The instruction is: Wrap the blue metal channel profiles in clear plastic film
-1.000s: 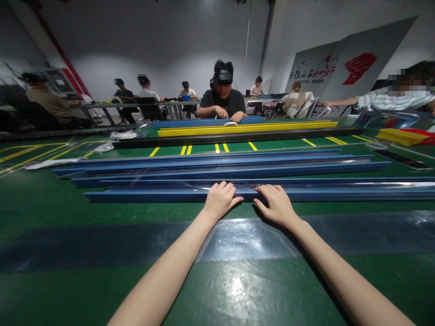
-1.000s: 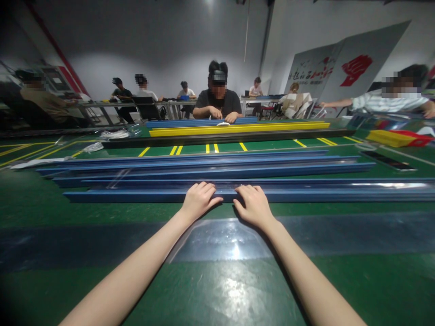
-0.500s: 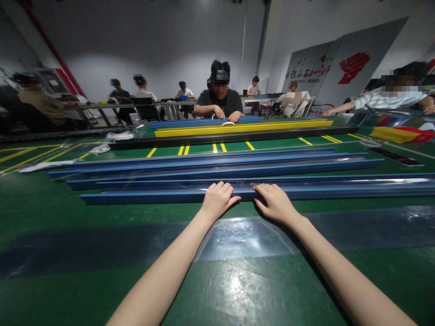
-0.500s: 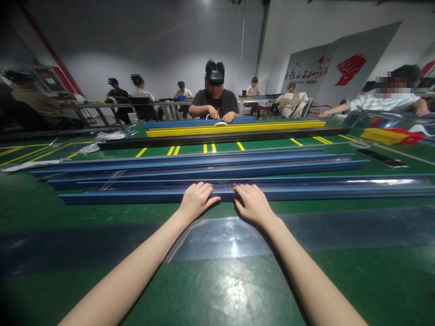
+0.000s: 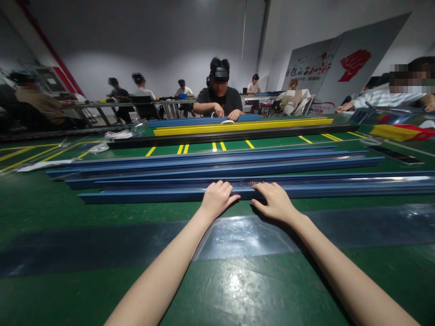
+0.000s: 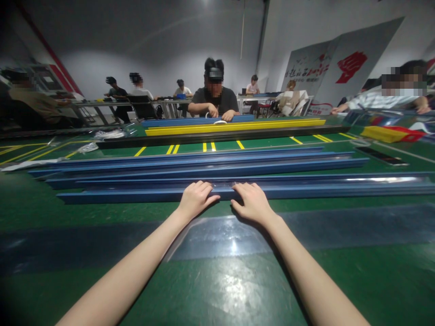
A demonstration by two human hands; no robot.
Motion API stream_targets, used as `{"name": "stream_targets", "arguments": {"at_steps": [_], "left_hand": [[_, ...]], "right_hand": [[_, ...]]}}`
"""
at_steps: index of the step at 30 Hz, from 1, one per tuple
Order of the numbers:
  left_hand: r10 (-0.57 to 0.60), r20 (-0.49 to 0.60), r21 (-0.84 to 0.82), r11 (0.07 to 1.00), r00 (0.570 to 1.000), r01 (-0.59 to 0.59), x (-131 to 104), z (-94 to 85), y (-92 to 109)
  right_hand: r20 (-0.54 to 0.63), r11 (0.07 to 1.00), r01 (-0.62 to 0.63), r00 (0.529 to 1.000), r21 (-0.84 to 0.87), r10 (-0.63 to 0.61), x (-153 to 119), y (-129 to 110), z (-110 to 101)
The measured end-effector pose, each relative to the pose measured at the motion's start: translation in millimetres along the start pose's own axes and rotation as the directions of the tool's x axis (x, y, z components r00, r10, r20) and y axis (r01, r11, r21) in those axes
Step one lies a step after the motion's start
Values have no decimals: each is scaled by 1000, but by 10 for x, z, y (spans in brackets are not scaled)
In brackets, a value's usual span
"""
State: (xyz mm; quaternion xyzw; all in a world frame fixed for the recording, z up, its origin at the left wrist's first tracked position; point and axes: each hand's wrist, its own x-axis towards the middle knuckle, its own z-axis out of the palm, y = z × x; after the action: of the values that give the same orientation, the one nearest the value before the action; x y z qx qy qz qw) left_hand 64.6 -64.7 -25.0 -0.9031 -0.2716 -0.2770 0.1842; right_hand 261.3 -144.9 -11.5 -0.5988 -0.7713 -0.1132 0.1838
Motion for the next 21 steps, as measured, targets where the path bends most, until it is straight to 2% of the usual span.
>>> {"name": "stream_targets", "arguments": {"at_steps": [9,21], "left_hand": [[-2,-14,9,1000,1000,2,5,-9,5],[-16,-10,-6,1000,1000,16,-1,-13,5]], "right_hand": [[37,1000,-8,999,2,8,3,-17,-26],[11,1000,-11,1000,21,11,9,-37,-26]]}}
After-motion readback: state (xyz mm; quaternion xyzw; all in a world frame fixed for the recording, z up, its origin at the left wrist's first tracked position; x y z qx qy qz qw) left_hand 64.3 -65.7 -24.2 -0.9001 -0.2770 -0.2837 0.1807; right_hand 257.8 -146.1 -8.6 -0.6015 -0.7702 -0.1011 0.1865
